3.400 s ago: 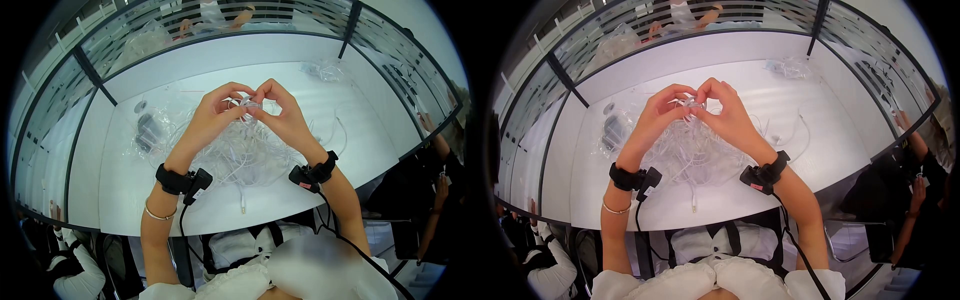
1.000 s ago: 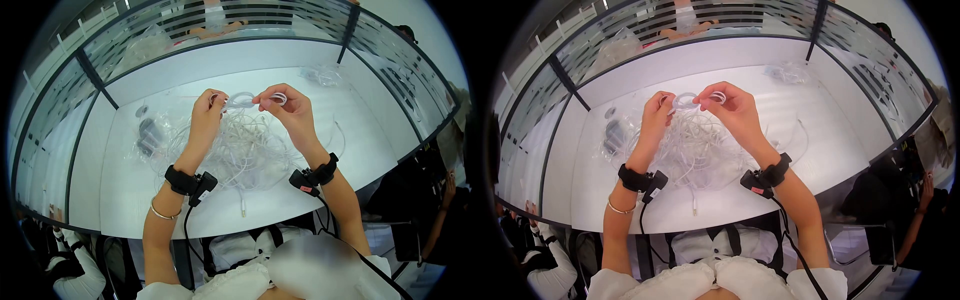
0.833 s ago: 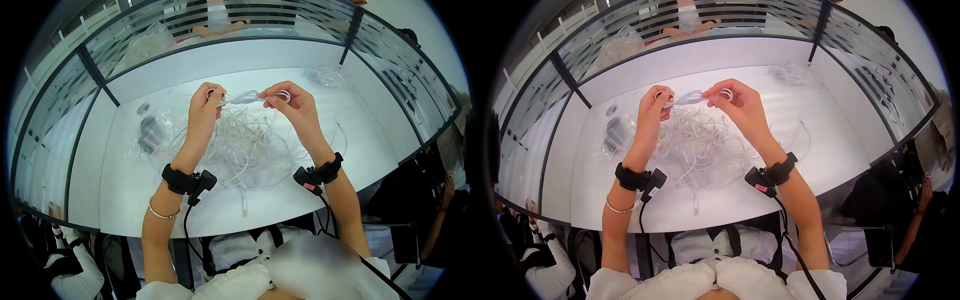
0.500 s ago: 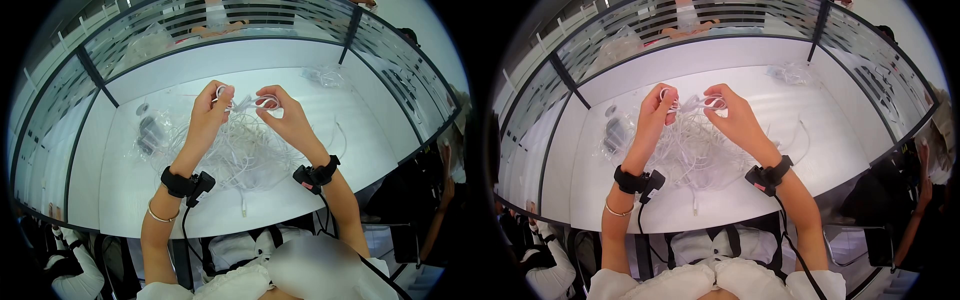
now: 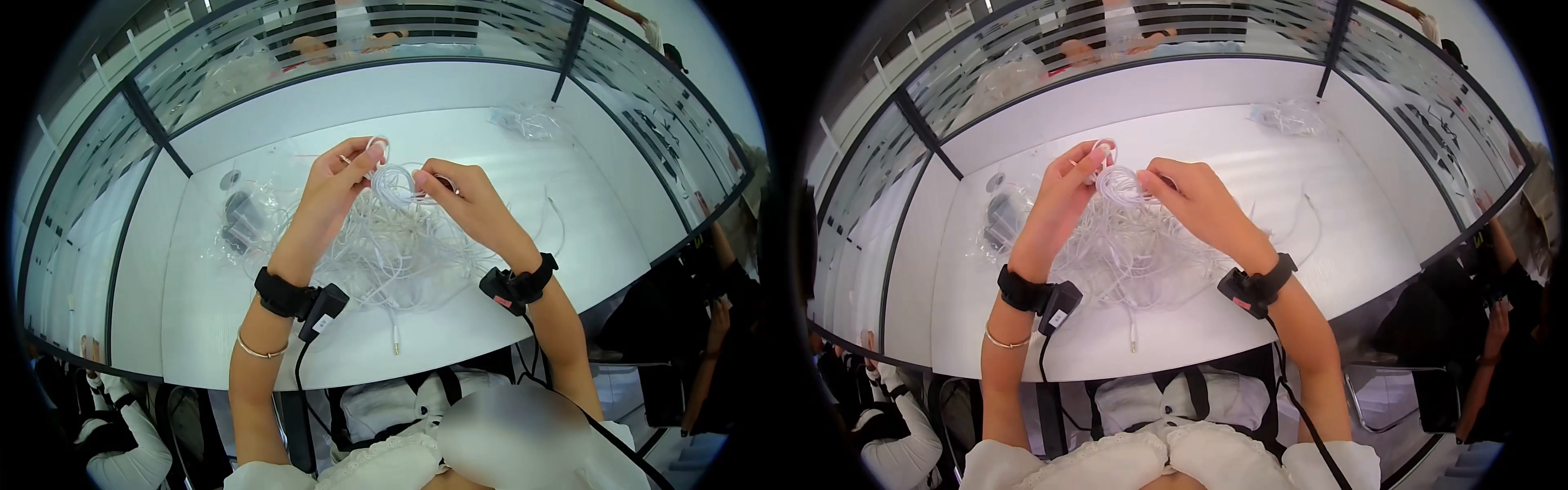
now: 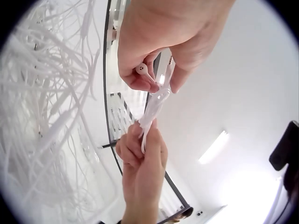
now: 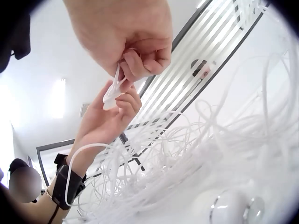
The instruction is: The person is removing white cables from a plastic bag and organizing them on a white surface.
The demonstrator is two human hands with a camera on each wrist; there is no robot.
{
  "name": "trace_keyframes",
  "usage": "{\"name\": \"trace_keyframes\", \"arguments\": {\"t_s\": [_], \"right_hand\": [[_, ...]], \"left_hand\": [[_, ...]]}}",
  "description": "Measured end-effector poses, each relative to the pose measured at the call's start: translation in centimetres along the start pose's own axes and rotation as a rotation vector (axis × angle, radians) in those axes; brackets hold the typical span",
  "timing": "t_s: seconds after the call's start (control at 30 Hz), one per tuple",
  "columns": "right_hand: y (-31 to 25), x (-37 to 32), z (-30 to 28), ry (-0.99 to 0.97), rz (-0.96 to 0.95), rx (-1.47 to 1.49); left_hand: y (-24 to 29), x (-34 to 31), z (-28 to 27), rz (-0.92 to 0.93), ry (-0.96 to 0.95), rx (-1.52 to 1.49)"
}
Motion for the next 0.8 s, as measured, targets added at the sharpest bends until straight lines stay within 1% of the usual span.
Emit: {"name": "trace_keyframes", "arguments": {"t_s": [0.1,0.2,0.3,0.4,0.43,0.53,0.63,0.73,0.8], "right_hand": [[0.2,0.0,0.6,0.011,0.016,-0.006],[0.2,-0.1,0.5,0.023,0.039,-0.03],[0.1,0.0,0.0,0.066,0.028,-0.067],[-0.4,-0.1,-0.5,0.096,0.029,-0.116],[-0.6,-0.1,-0.6,0.102,0.032,-0.134],[-0.5,-0.1,-0.4,0.154,-0.022,-0.133],[-1.2,-0.3,-0.9,0.2,-0.07,-0.255],[-1.5,-0.4,-1.1,0.218,-0.081,-0.277],[-1.8,-0.5,-0.9,0.232,-0.137,-0.301]], "left_hand": [[-0.1,-0.3,0.7,-0.017,-0.049,-0.131],[0.3,-0.8,1.2,-0.023,0.0,-0.135],[-0.9,-0.7,0.9,-0.051,0.004,-0.243],[-3.4,-0.7,1.2,-0.238,-0.04,-0.388],[-4.0,-1.0,1.5,-0.315,-0.065,-0.375],[-4.1,-1.1,2.1,-0.323,-0.138,-0.29],[-3.9,-2.1,2.9,-0.456,-0.167,-0.187],[-4.6,-2.6,4.0,-0.542,-0.359,-0.168],[-4.3,-2.2,3.5,-0.472,-0.236,-0.175]]}}
Point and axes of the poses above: each hand's wrist, its own x-axis towards the middle knuckle, its own z-axis out of the palm, y = z × x, the point moved 9 cm from there along x, towards the middle knuckle, and after that the axes turned 3 degrees about -x, right-handed, at the moved point
